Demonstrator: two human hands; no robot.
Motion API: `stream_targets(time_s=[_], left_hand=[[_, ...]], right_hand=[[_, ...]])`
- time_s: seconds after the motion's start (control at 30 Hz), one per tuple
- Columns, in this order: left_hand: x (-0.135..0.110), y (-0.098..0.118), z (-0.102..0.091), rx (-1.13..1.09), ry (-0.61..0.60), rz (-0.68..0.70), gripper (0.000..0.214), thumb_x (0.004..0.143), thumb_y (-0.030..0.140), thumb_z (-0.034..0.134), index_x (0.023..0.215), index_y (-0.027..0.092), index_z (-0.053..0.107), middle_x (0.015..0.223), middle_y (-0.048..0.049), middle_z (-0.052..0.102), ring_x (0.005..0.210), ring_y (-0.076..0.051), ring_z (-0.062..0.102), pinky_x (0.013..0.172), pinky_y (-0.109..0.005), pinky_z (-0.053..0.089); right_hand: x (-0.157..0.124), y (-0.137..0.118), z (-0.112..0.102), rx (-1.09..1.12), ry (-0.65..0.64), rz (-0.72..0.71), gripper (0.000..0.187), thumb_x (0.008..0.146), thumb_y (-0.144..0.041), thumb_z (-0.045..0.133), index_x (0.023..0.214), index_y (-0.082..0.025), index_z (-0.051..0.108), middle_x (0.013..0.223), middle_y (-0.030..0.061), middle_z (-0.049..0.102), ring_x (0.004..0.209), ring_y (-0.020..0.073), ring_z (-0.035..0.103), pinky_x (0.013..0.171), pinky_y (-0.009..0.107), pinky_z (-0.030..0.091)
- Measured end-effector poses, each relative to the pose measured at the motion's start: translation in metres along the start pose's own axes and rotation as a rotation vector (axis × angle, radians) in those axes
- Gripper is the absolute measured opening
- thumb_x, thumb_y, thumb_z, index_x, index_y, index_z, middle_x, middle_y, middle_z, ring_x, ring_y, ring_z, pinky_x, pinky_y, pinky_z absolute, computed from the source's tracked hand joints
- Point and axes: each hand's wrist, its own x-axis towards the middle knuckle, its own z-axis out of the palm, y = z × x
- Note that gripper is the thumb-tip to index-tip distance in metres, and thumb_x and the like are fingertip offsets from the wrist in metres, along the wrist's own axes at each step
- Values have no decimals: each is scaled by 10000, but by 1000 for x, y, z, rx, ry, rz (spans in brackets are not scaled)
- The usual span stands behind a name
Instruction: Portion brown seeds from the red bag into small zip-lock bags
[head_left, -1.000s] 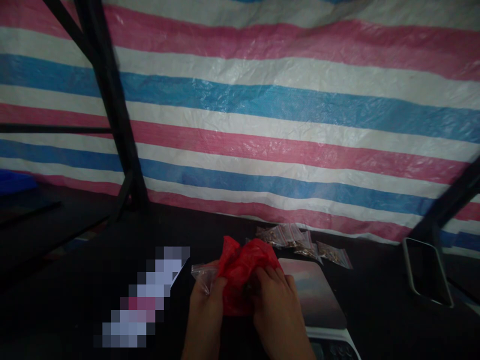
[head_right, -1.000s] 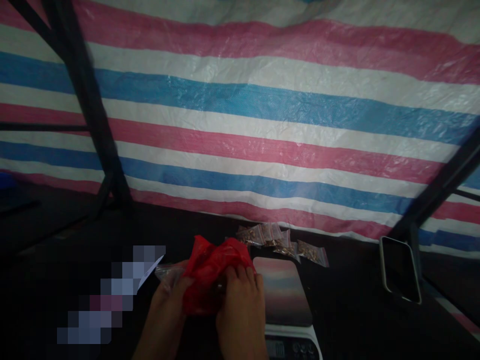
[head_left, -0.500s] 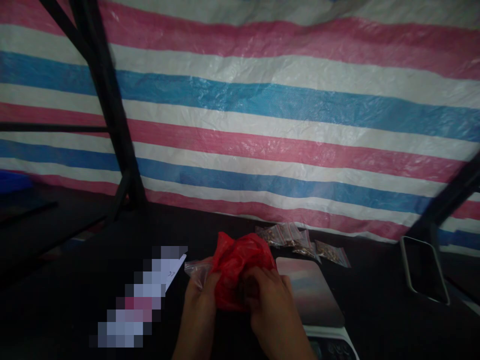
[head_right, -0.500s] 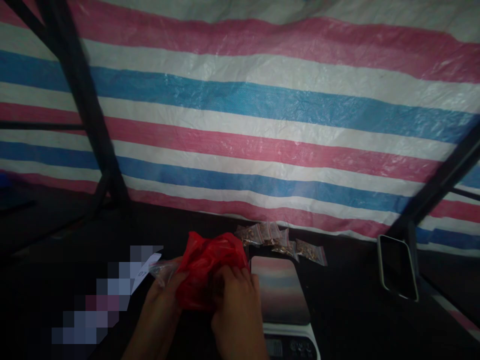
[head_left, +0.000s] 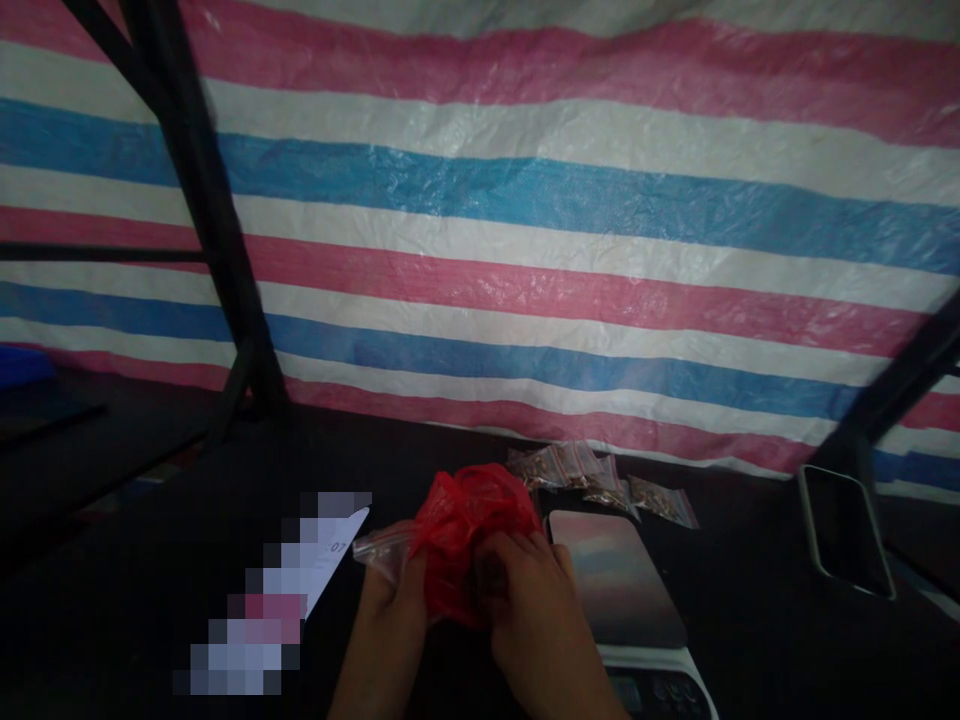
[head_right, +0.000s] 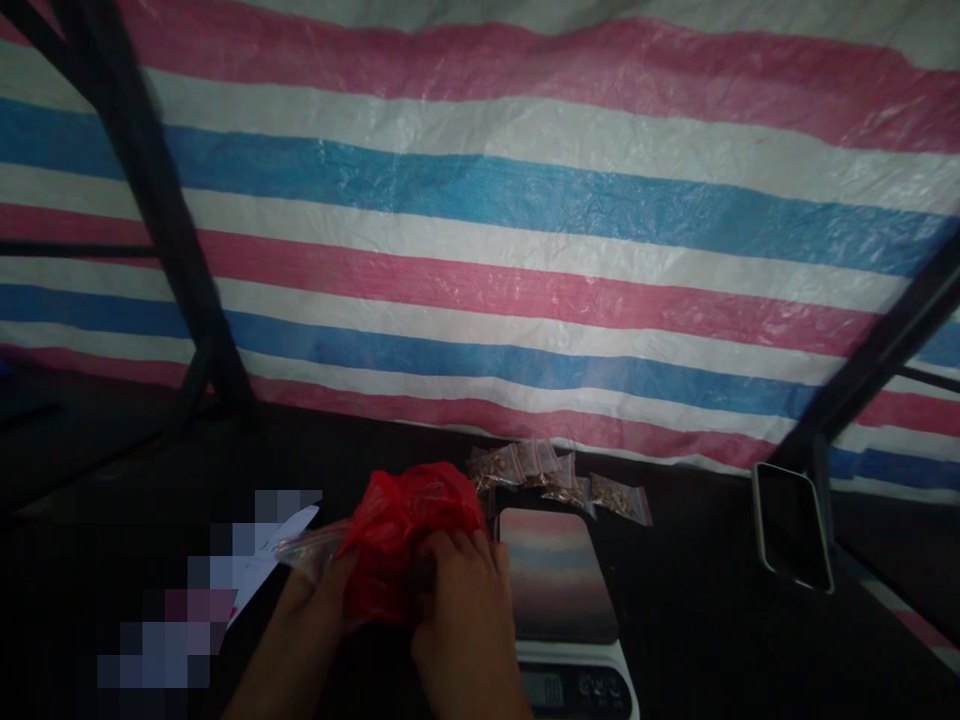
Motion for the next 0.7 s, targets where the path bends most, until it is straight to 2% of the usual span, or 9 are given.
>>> stream_targets(time_s=[0.1,0.2,0.27,0.37,0.5,0.6,0.7], left_hand=[[3,4,0,-8,-72,-38,583,713,538,759,1169,192,648,1003,-89,791,896,-328,779,778,-452,634],[7,8,2,89,-42,151,489,668,498,753,1039,192,667,972,-85,771,924,-339,764,829,-473,634],[8,9,4,145,-2,279,492,665,490,751,1052,204,652,1022,-85,754,966,-341,757,863,-490,634],[10,8,4,197,-10,355,585,721,537,764,1186,222,602,1142,-90,720,1048,-339,741,924,-518,625],[14,2,-6,233,-96,334,677,771,622,750,1299,245,556,1285,-110,687,1193,-351,698,1042,-551,575],[16,-2,-15,257,-164,341,627,852,656,658,1321,248,575,1368,-124,663,1273,-344,661,1096,-544,541],[16,-4,-20,390,-195,456,484,914,603,613,1231,240,653,1264,-117,688,1199,-326,685,1052,-525,567]], right_hand=[[-1,3,-1,102,19,50,415,690,-6,583,976,-257,749,1090,22,785,1119,281,637,950,389,408],[0,10,0,189,-11,84,407,717,-28,602,1013,-265,750,1089,28,781,1092,276,660,935,368,441],[2,16,1,267,-39,72,401,741,-45,599,1047,-262,739,1092,33,784,1091,271,684,940,359,465],[6,26,1,398,-39,54,376,779,-73,585,1077,-257,721,1082,40,789,1069,266,714,939,363,500],[9,32,-4,584,11,10,323,804,-116,583,1068,-252,709,1083,52,786,1065,263,728,976,392,525],[11,26,-14,694,34,-52,273,815,-170,612,1059,-245,709,1092,63,783,1073,263,727,1008,413,527],[10,13,-23,738,36,-97,236,843,-243,644,1067,-244,720,1107,64,780,1090,260,718,1027,412,523]])
